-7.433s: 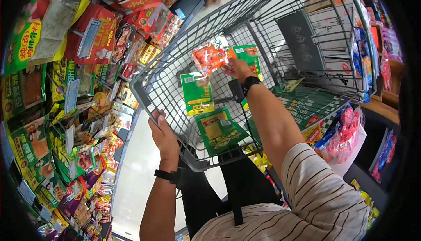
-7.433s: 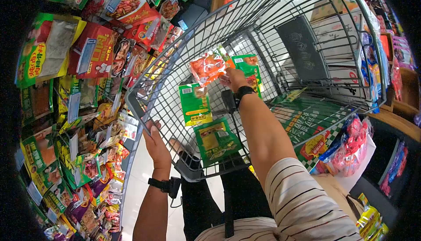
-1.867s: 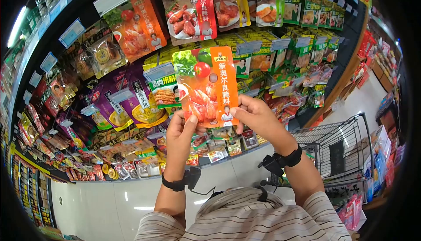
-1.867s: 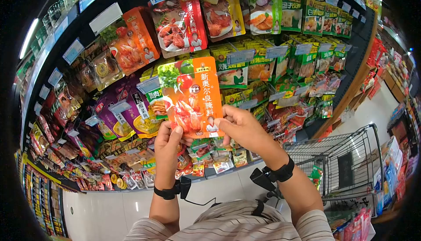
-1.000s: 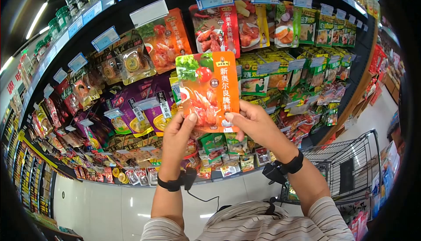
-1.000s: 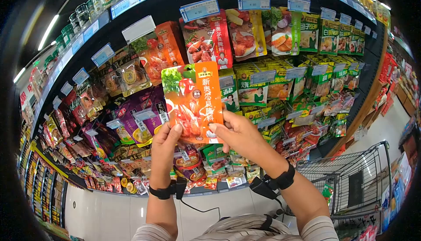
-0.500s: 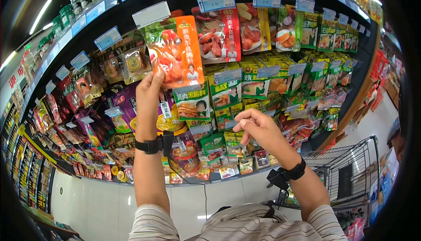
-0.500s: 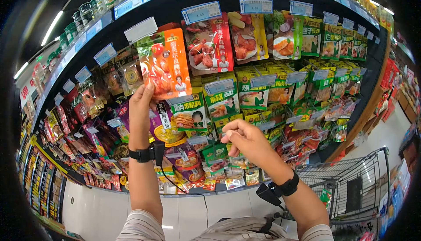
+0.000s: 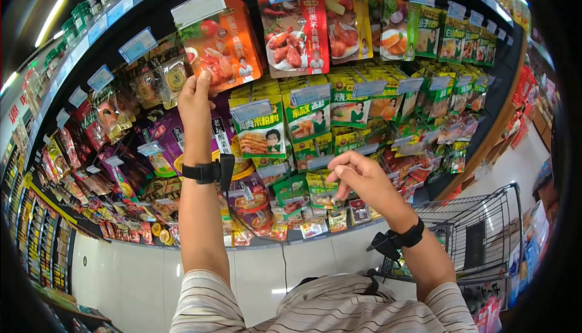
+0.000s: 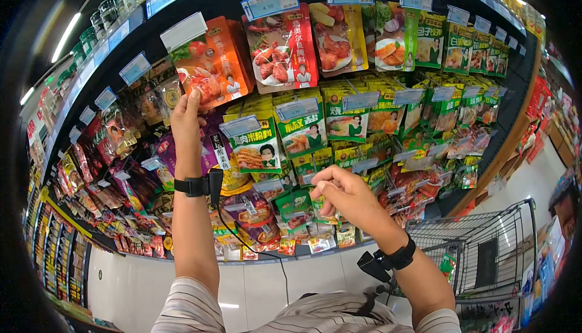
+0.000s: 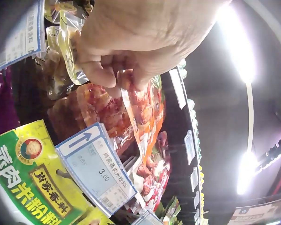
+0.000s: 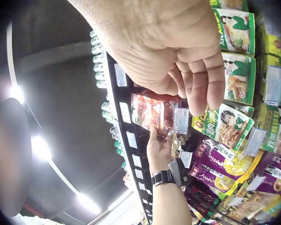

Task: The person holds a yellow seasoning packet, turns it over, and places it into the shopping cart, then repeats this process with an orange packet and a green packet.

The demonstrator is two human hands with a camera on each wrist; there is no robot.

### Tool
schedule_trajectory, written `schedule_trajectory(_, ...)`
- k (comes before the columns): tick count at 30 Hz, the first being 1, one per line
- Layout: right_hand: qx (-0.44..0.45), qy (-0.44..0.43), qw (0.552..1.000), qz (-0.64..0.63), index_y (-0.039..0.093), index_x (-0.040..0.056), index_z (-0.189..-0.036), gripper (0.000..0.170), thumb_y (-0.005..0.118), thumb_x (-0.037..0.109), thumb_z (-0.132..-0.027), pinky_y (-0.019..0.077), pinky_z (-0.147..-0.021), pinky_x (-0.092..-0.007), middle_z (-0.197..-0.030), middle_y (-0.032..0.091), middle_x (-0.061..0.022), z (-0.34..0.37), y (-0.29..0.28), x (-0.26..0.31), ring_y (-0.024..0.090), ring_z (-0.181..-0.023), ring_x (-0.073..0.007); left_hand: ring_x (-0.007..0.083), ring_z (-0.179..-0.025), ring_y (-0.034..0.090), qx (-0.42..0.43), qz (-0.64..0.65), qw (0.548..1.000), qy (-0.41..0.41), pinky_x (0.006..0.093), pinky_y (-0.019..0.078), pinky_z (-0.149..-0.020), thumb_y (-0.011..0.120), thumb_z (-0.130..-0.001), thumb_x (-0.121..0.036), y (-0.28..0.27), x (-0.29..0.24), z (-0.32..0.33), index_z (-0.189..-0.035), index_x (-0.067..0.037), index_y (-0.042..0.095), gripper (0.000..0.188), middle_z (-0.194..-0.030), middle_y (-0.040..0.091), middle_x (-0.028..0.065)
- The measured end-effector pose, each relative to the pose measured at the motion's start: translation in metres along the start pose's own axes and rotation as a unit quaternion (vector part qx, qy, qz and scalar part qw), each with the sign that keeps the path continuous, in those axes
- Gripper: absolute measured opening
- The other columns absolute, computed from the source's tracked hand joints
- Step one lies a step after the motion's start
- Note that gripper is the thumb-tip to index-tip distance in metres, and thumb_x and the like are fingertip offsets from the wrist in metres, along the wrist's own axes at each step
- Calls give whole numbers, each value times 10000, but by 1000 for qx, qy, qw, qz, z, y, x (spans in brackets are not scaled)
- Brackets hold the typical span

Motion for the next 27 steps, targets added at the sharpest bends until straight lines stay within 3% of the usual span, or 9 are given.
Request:
schedule_trajectory(9,-1,25,1000,2,568,-7,-1167,268,522,210,-1016,552,-628,-274,-993,678,-107,-1,-3,-11,635,-696,-110,7,-625,485,-45,35,998,4,176,394,-511,639,-981,-345,0,-5,0,-983,-54,691,296,-777,602,-50)
schedule_trajectory(21,7,45,999,2,582,11,-1141,235,522,203,-1019,542,-635,-270,-999,683,-105,-1,-4,-21,627,-695,-104,37,-576,419,-85,-75,991,68,218,380,-505,614,-990,-371,-10,-1,-2,-844,-56,620,347,-683,463,-43)
schedule_trajectory(27,10,57,998,3,583,18,-1138,223,517,196,-1021,542,-634,-266,-1002,684,-105,0,-1,-21,628,-694,-104,36,-568,422,-103,-104,985,93,222,377,-503,602,-1001,-349,-13,-1,-1,-814,-64,598,341,-680,484,-36)
Point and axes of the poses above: each hand's wrist, its own z-axis away from the middle knuckle, its own y-axis out of the palm, x = y × z, the point moved 3 cm from there along -z, towards the middle knuckle
